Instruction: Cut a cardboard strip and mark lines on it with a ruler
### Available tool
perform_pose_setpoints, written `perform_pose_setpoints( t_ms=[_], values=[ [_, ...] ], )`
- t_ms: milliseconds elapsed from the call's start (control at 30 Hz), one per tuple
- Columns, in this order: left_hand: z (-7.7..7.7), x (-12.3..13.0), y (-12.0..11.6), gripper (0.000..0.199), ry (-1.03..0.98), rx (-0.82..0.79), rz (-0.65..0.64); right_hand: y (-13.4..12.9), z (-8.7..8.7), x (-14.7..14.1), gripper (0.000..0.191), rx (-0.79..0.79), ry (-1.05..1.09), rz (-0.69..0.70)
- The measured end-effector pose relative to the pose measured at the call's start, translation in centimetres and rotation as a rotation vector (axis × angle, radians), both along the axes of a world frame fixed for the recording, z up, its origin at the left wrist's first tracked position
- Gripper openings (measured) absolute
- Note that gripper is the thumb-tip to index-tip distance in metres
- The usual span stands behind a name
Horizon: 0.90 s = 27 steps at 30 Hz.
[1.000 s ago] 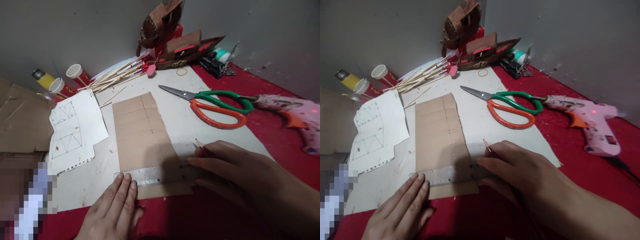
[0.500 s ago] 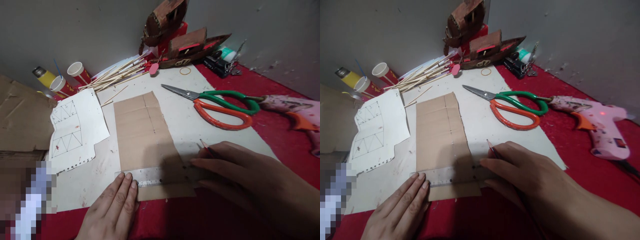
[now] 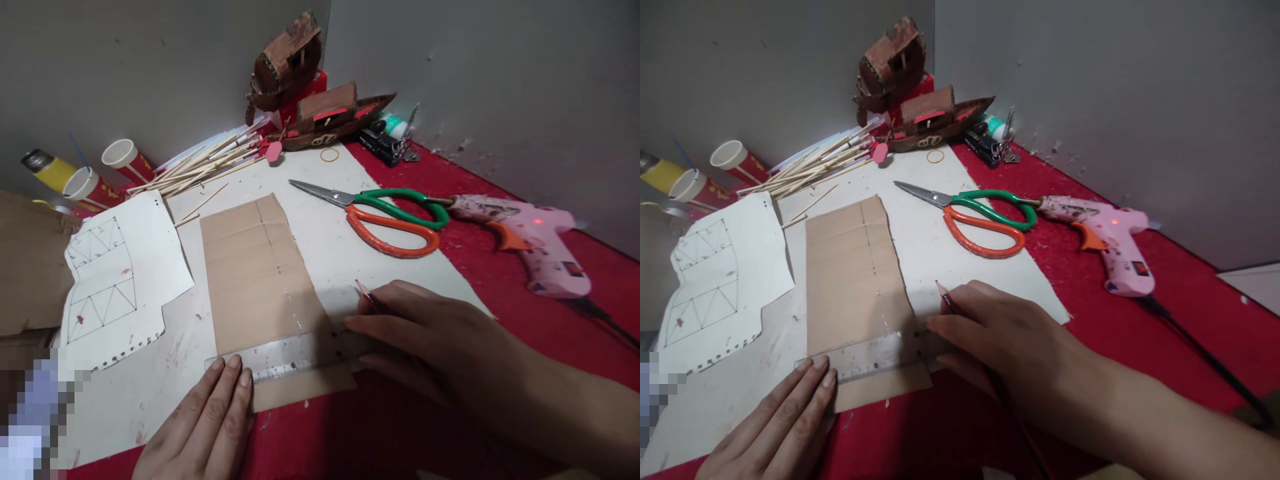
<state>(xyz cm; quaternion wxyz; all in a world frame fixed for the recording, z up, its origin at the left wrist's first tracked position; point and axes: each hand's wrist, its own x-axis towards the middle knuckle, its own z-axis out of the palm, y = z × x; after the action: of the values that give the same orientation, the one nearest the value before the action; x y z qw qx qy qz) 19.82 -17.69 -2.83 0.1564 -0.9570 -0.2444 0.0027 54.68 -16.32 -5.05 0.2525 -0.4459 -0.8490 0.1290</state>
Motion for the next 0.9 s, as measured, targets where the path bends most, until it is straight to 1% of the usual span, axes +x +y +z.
perform_pose_setpoints(
  t_ms=[100, 300, 533, 733, 900],
  values=[
    [0.12, 0.05, 0.15, 0.046, 0.009, 0.008, -0.017, 0.1, -0.12, 0.0, 0.02, -0.01, 0.034, 0.008],
    [0.05, 0.25, -0.04, 0.046, 0.013, 0.011, 0.0, 0.06, -0.13, 0.03, 0.017, -0.034, 0.041, 0.006],
    [0.07, -0.03, 0.17, 0.046, 0.035, 0.027, -0.036, 0.1, 0.05, -0.06, 0.018, 0.001, 0.016, 0.005],
    [-0.1, 0.33, -0.21, 0.045, -0.002, 0.002, 0.038, 0.09, 0.24, -0.2, 0.017, 0.032, 0.016, -0.007],
    [0.08, 0.27, -0.03, 0.047, 0.02, 0.031, -0.033, 0.17, 0.29, -0.2, 0.019, 0.001, -0.01, -0.008]
  ],
)
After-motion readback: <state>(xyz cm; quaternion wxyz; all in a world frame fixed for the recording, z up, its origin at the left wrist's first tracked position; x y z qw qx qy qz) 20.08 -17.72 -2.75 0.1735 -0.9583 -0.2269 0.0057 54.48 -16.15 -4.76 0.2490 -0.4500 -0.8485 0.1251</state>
